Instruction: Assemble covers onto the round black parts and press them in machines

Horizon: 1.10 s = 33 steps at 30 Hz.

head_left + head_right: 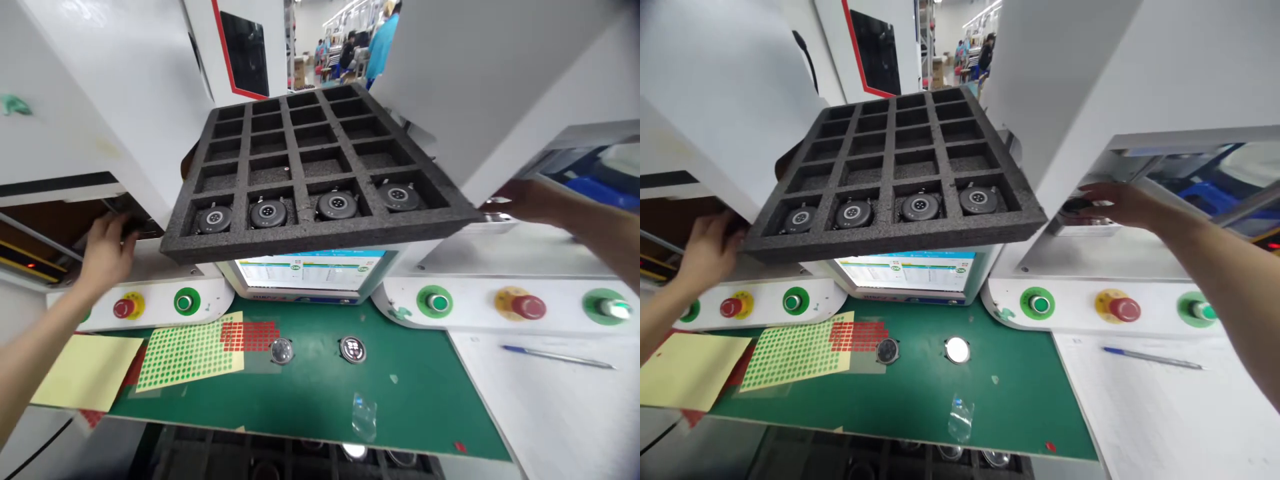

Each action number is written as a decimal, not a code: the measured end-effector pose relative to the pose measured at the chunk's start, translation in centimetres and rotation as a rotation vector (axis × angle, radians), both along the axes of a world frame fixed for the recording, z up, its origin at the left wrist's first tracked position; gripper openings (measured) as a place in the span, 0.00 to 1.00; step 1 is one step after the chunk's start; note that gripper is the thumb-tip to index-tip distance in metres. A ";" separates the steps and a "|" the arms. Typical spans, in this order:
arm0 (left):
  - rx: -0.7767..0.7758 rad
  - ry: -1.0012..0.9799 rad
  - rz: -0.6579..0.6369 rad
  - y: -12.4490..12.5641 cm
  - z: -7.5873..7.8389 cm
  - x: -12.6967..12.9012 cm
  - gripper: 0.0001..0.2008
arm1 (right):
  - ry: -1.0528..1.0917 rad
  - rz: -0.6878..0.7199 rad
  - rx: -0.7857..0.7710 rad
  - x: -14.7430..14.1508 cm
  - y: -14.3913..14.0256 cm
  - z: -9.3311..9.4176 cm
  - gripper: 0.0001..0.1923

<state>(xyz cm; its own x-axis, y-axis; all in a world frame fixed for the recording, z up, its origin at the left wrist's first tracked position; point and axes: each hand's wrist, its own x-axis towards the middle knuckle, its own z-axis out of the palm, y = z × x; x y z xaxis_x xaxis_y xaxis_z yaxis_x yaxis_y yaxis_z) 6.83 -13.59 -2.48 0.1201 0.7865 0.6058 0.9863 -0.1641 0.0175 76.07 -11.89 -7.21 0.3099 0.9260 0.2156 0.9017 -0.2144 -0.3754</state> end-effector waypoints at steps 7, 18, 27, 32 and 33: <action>-0.205 0.007 -0.480 -14.2 -10.8 5.2 0.28 | -0.049 -0.103 0.114 -2.6 -4.6 3.0 0.43; -0.701 -0.055 -0.523 -15.5 -11.7 11.8 0.27 | 0.133 0.500 0.101 -14.4 -26.5 -12.0 0.19; -0.751 -0.072 -0.600 -14.2 -13.3 16.1 0.17 | 0.062 0.560 0.032 -20.9 -23.2 -11.8 0.23; -0.610 -0.109 -0.550 -13.7 -9.6 11.6 0.18 | 0.065 0.558 0.035 -25.9 -20.5 -13.4 0.22; -0.541 -0.131 -0.493 -12.6 -8.2 9.7 0.19 | 0.067 0.558 0.046 -26.1 -20.4 -13.7 0.23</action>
<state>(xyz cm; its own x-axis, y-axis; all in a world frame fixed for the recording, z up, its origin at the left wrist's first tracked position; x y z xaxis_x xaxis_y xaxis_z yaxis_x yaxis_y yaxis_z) 16.51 -26.16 -10.70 0.4900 0.8523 0.1830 0.7845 -0.5227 0.3336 49.94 -32.24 -20.87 -0.2096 0.9436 0.2561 0.8474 0.3060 -0.4339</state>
